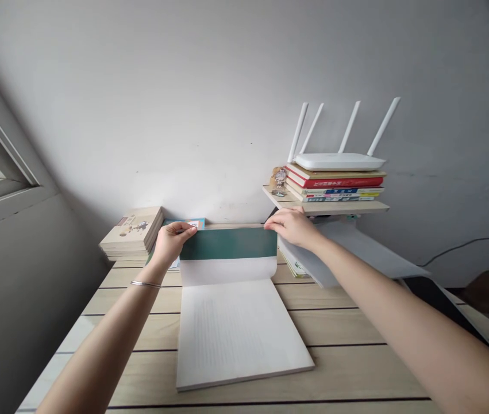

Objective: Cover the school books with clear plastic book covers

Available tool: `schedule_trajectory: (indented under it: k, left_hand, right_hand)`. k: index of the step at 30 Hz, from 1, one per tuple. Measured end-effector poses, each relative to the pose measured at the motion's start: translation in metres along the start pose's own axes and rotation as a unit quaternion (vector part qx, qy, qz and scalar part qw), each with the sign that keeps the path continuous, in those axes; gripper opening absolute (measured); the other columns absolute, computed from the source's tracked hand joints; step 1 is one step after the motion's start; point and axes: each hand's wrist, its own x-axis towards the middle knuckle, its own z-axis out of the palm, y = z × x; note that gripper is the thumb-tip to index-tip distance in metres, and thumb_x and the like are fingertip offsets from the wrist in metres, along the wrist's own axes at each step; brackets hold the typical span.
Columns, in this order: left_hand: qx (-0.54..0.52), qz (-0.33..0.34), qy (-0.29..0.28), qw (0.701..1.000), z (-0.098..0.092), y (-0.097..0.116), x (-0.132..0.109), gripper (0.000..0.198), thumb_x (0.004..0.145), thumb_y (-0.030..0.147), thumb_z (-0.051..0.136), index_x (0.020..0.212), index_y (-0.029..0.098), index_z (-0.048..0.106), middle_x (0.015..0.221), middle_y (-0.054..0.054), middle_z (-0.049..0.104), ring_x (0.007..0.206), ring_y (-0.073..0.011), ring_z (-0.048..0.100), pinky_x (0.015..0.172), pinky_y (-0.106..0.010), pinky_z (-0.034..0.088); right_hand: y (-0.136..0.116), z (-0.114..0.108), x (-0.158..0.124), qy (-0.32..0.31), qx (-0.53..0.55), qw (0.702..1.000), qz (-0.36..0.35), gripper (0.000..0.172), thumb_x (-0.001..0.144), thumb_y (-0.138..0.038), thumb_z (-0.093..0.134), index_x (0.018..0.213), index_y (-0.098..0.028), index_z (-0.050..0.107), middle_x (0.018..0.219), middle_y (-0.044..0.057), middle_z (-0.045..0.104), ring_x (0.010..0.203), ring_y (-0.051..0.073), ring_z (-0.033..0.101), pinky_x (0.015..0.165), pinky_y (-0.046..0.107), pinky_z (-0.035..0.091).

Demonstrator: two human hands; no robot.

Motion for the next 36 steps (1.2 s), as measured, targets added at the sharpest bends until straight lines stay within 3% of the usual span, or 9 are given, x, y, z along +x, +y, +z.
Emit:
schedule_trajectory:
  k: [5,8,13,15,18,23,29,33,36]
  left_hand:
    - [0.053,0.002,-0.015,0.998,-0.020,0.010,-0.007,0.024,0.068,0.041,0.068,0.073,0.018,0.072,0.069,-0.005,0.069,0.062,-0.0156,0.058,0.059,-0.026,0.043]
    - [0.157,0.093,-0.026,0.983,-0.043,0.017,-0.029,0.018,0.074,0.037,0.065,0.074,0.020,0.072,0.073,-0.005,0.071,0.064,-0.0164,0.060,0.060,-0.026,0.045]
    - [0.350,0.355,-0.129,0.857,-0.075,0.023,-0.110,0.014,0.080,0.019,0.059,0.088,0.025,0.069,0.078,-0.001,0.071,0.070,-0.0152,0.064,0.071,-0.028,0.048]
    - [0.386,0.422,-0.198,0.796,-0.080,0.018,-0.149,0.025,0.082,0.012,0.053,0.102,0.023,0.065,0.090,-0.004,0.071,0.082,-0.0166,0.064,0.079,-0.031,0.049]
    - [0.422,0.486,-0.225,0.732,-0.075,0.003,-0.199,0.025,0.084,0.011,0.048,0.100,0.016,0.065,0.097,-0.008,0.069,0.093,-0.0215,0.062,0.084,-0.038,0.049]
    - [0.447,0.454,-0.223,0.738,-0.059,-0.024,-0.237,0.020,0.083,0.012,0.046,0.088,0.014,0.065,0.096,-0.009,0.068,0.093,-0.0228,0.060,0.084,-0.038,0.049]
    - [0.457,0.409,-0.241,0.752,-0.057,-0.024,-0.237,0.016,0.084,0.016,0.049,0.091,0.016,0.064,0.106,-0.010,0.065,0.100,-0.0238,0.058,0.094,-0.042,0.043]
    - [0.504,0.400,-0.295,0.706,-0.044,-0.012,-0.224,0.035,0.084,0.018,0.048,0.118,0.014,0.055,0.126,-0.016,0.057,0.116,-0.0281,0.051,0.096,-0.043,0.042]
    - [0.529,0.399,-0.319,0.677,-0.027,-0.011,-0.220,0.047,0.083,0.019,0.051,0.130,0.016,0.046,0.122,-0.019,0.059,0.110,-0.0315,0.056,0.086,-0.042,0.047]
  right_hand:
    - [-0.006,-0.011,-0.014,0.036,0.013,0.998,-0.054,0.021,0.085,-0.030,0.055,0.073,-0.026,0.071,0.078,0.001,0.073,0.079,0.019,0.063,0.087,0.040,0.030]
    - [-0.013,-0.021,-0.037,0.054,0.051,0.994,-0.082,0.020,0.085,-0.032,0.055,0.074,-0.028,0.072,0.080,0.000,0.073,0.079,0.020,0.065,0.086,0.041,0.036]
    - [-0.030,-0.028,-0.121,0.045,0.103,0.982,-0.151,0.026,0.084,-0.021,0.055,0.100,-0.036,0.069,0.092,-0.002,0.073,0.085,0.019,0.067,0.086,0.039,0.047]
    - [-0.038,-0.021,-0.162,0.042,0.069,0.974,-0.210,0.044,0.083,-0.012,0.053,0.120,-0.034,0.058,0.107,-0.002,0.069,0.097,0.019,0.065,0.090,0.038,0.049]
    - [-0.046,-0.002,-0.214,0.009,0.006,0.972,-0.233,0.057,0.084,-0.006,0.040,0.137,-0.026,0.040,0.120,0.001,0.062,0.110,0.019,0.059,0.094,0.037,0.048]
    - [-0.047,0.025,-0.253,-0.033,-0.071,0.954,-0.291,0.058,0.082,-0.005,0.038,0.138,-0.015,0.039,0.127,0.006,0.057,0.117,0.020,0.054,0.094,0.035,0.050]
    - [-0.060,0.029,-0.255,-0.017,-0.099,0.960,-0.263,0.041,0.082,-0.010,0.052,0.122,-0.016,0.058,0.117,0.009,0.064,0.110,0.023,0.059,0.094,0.039,0.051]
    - [-0.082,0.034,-0.240,0.009,-0.093,0.964,-0.248,0.024,0.084,-0.014,0.054,0.105,-0.015,0.066,0.111,0.012,0.067,0.107,0.024,0.060,0.093,0.039,0.051]
    - [-0.096,0.041,-0.226,0.000,-0.111,0.952,-0.286,0.027,0.086,-0.012,0.047,0.104,-0.013,0.066,0.111,0.013,0.067,0.107,0.025,0.060,0.088,0.039,0.052]
